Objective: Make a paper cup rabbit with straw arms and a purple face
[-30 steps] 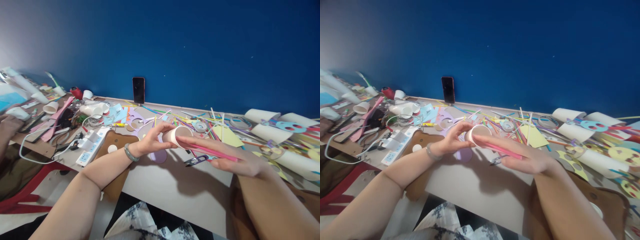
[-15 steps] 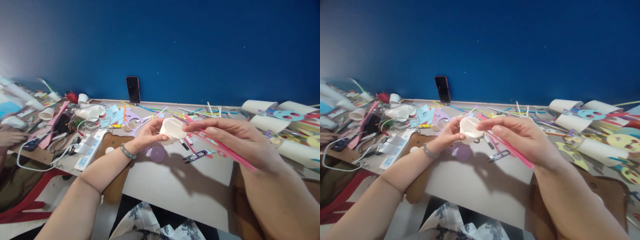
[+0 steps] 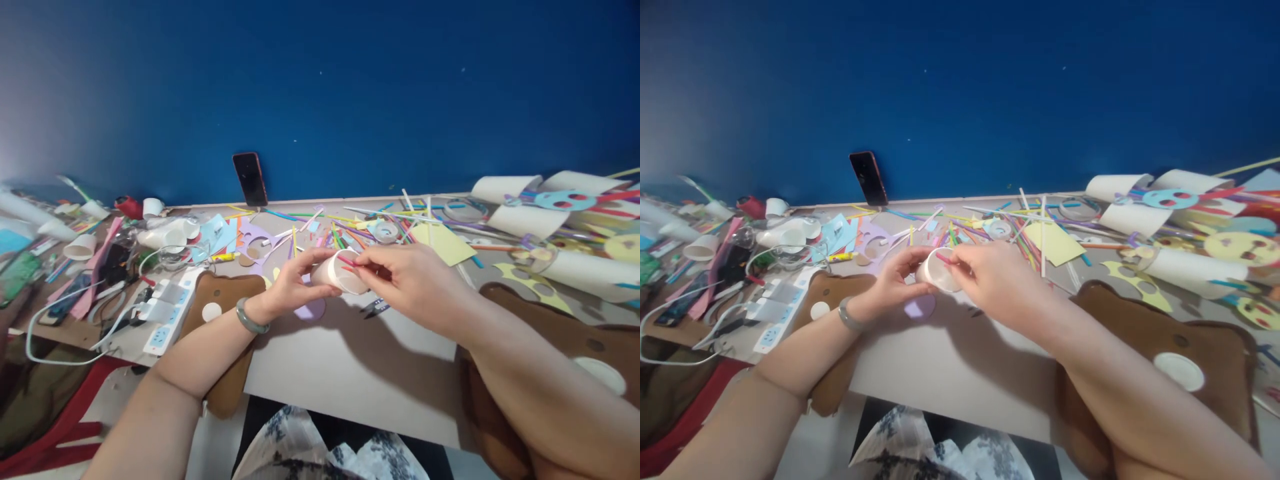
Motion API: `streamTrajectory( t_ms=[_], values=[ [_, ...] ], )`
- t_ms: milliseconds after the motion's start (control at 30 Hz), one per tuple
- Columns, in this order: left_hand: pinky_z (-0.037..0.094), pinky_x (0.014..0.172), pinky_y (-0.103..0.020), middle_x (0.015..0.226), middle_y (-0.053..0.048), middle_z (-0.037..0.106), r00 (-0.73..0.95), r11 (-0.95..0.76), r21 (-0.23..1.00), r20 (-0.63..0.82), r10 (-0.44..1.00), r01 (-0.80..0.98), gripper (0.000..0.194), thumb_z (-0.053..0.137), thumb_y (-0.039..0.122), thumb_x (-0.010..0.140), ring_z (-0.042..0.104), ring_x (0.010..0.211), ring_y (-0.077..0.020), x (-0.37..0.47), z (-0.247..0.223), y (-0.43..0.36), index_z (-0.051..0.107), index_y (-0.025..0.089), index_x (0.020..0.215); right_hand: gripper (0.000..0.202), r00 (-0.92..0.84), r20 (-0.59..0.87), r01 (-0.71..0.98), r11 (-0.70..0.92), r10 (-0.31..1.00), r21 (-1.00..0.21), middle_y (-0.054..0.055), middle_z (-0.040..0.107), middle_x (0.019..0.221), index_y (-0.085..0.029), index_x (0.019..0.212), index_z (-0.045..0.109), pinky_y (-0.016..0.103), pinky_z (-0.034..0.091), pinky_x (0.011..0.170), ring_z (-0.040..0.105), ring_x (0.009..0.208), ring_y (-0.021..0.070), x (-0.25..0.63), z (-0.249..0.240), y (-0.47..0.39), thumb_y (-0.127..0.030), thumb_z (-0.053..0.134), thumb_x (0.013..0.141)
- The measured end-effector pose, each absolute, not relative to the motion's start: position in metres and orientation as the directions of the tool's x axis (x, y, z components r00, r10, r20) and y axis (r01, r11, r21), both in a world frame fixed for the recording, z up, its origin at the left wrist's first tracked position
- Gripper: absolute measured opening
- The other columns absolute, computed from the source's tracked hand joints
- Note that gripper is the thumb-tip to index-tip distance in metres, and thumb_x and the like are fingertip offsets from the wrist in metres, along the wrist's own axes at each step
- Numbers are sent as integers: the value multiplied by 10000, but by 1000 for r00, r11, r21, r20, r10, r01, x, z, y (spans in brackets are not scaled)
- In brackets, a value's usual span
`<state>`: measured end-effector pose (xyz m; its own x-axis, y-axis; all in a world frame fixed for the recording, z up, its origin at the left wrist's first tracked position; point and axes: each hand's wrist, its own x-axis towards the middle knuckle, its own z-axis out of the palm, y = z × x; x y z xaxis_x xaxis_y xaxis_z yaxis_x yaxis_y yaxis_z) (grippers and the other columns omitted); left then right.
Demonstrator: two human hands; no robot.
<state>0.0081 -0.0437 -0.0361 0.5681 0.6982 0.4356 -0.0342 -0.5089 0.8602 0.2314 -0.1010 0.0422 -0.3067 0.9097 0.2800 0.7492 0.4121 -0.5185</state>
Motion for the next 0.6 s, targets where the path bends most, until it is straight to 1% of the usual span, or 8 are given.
streamTrajectory(
  t_ms=[100,167,300,500,600],
  values=[
    [582,966,-373,1261,-145,704,582,-467,884,393,712,-25,600,871,377,776,691,1170,-271,10,-36,-50,638,201,1300,302,-322,286,760,426,903,-490,-26,506,500,-200,594,559,300,237,516,396,479,102,226,37,-100,-201,588,894],
    [584,966,-365,1251,-139,712,580,-440,897,380,720,-42,595,875,358,774,700,1160,-264,11,-36,-51,639,200,1296,316,-312,294,763,423,903,-489,-35,459,474,-200,569,526,302,220,513,345,466,96,223,35,-99,-203,601,876],
    [590,959,-352,1230,-121,730,563,-447,890,416,714,-91,599,883,369,763,718,1127,-243,11,-38,-49,650,205,1290,259,-263,324,752,403,909,-521,-41,445,474,-199,590,556,294,205,499,310,468,91,221,33,-98,-172,597,845],
    [600,926,-340,1211,-119,741,527,-544,835,499,688,-81,592,882,417,757,726,1084,-229,11,-36,-45,679,203,1270,230,-234,343,664,408,910,-627,-36,511,524,-191,613,553,271,246,503,389,502,84,219,33,-98,-154,593,836],
    [601,921,-339,1205,-110,745,502,-601,797,542,674,-54,588,874,422,766,726,1075,-224,11,-36,-45,679,212,1280,214,-210,339,650,390,917,-653,-39,519,538,-190,624,553,272,250,515,402,518,86,216,33,-99,-143,606,826]
  ],
)
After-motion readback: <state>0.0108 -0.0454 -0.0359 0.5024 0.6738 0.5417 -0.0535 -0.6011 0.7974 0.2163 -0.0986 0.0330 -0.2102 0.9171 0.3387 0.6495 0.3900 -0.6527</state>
